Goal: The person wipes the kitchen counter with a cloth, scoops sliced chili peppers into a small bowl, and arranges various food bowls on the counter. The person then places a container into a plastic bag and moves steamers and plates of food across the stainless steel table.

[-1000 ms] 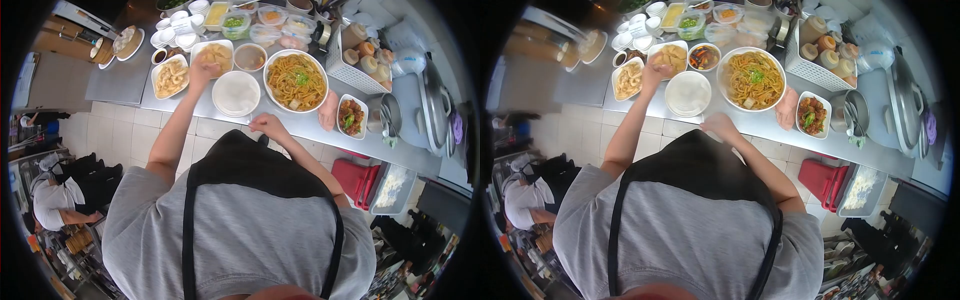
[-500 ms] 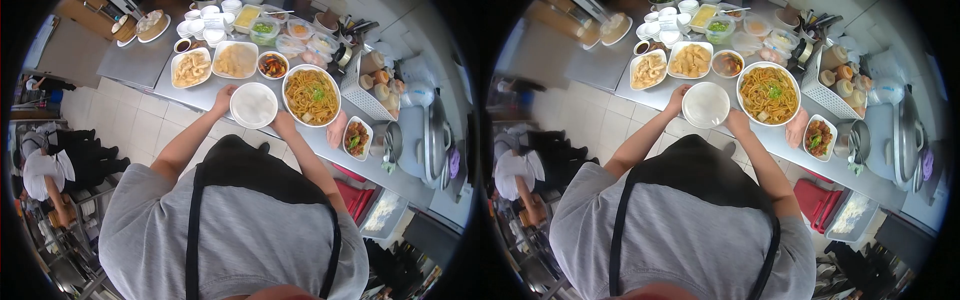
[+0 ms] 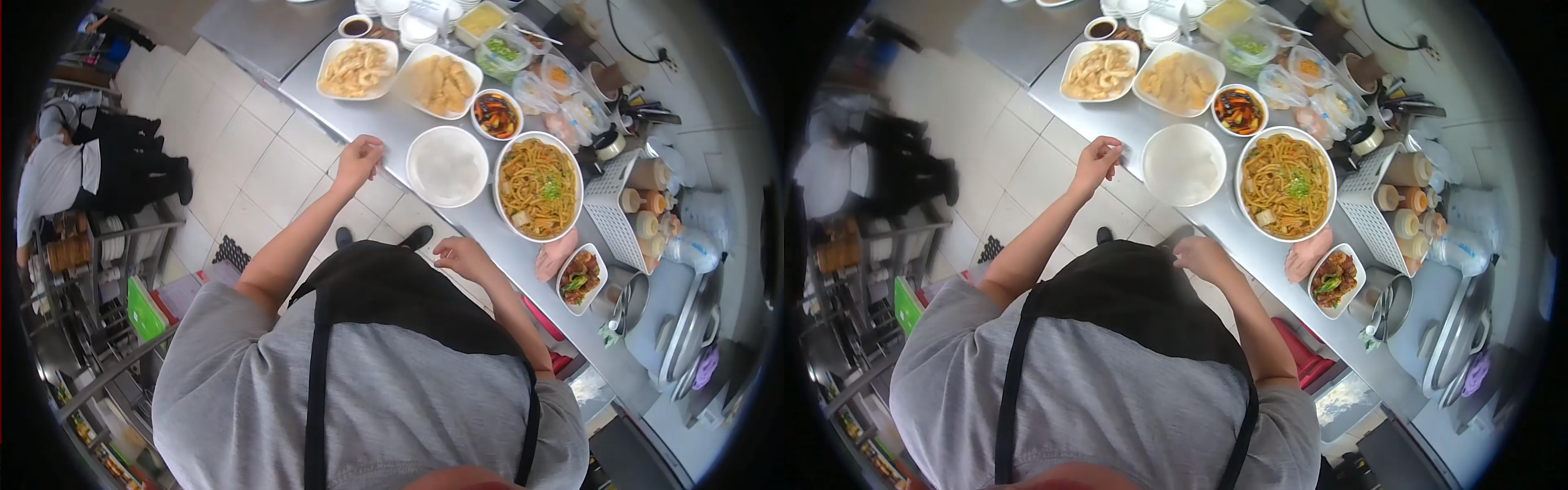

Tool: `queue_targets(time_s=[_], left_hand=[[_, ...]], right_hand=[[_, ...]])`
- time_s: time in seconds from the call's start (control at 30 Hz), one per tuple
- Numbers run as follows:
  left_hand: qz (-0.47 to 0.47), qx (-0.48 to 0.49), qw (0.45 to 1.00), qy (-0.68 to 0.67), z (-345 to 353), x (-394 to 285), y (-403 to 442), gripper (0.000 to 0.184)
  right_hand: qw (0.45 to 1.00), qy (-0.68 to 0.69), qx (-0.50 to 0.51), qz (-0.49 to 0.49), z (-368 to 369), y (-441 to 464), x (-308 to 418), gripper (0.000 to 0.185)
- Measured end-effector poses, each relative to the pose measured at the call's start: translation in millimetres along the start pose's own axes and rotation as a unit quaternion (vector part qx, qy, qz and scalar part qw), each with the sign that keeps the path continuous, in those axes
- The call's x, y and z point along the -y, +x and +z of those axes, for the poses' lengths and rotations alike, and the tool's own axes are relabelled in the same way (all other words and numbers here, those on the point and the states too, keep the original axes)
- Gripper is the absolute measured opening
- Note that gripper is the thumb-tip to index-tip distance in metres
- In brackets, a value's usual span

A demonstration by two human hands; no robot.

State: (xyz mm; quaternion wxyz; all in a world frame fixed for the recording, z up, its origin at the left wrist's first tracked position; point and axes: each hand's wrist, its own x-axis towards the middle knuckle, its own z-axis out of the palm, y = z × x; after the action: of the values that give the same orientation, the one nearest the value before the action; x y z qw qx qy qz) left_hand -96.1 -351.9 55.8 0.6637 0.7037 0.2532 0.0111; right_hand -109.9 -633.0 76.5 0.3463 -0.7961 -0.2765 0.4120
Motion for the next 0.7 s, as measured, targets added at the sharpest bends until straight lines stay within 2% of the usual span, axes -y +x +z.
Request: queue_targets(time_s=[0.03,0.1,0.13,0.17,0.2,0.27,0.3,0.37,0.43,0.5,0.53,0.57,0.63,0.7], left_hand=[[0.004,-0.004,1.0,0.008,-10,6,-7,0.018],[-0.014,-0.01,1.0,0.002,-34,29,-19,0.018],[-0.007,-0.019,1.0,0.021,-49,41,-28,0.017],[0.002,-0.026,0.999,0.04,-66,52,-34,0.017],[-0.004,-0.047,0.997,0.067,-86,70,-43,0.016],[-0.034,-0.09,0.991,0.095,-133,119,-62,0.014],[-0.054,-0.097,0.988,0.108,-157,140,-76,0.013],[-0.081,-0.102,0.984,0.118,-203,179,-96,0.013],[-0.12,-0.094,0.97,0.187,-243,218,-118,0.012],[-0.148,-0.106,0.965,0.188,-278,250,-129,0.012],[-0.172,-0.113,0.959,0.195,-293,266,-139,0.013],[-0.179,-0.111,0.959,0.192,-305,280,-147,0.013],[-0.249,-0.126,0.946,0.164,-323,311,-158,0.015],[-0.267,-0.124,0.941,0.165,-335,354,-168,0.017]], right_hand=[[1.0,-0.002,0.008,0.002,12,5,-6,0.022],[0.996,-0.051,-0.045,-0.052,38,15,-19,0.016],[0.989,-0.12,-0.082,0.022,43,8,-13,0.012],[0.975,-0.146,-0.17,0.004,44,-1,-19,0.015],[0.95,-0.153,-0.262,0.073,39,-14,-19,0.015],[0.868,-0.194,-0.45,0.077,21,-46,-46,0.015],[0.789,-0.351,-0.495,0.099,11,-61,-88,0.018],[0.665,-0.479,-0.558,0.135,5,-57,-82,0.023],[0.657,-0.502,-0.522,0.209,3,-53,-115,0.027],[0.73,-0.299,-0.581,0.201,-12,-51,-95,0.024],[0.708,-0.357,-0.537,0.287,-18,-54,-105,0.019],[0.71,-0.362,-0.531,0.289,-18,-59,-114,0.019],[0.687,-0.409,-0.54,0.263,-24,-56,-90,0.015],[0.632,-0.458,-0.617,0.105,-9,-47,-35,0.013]])
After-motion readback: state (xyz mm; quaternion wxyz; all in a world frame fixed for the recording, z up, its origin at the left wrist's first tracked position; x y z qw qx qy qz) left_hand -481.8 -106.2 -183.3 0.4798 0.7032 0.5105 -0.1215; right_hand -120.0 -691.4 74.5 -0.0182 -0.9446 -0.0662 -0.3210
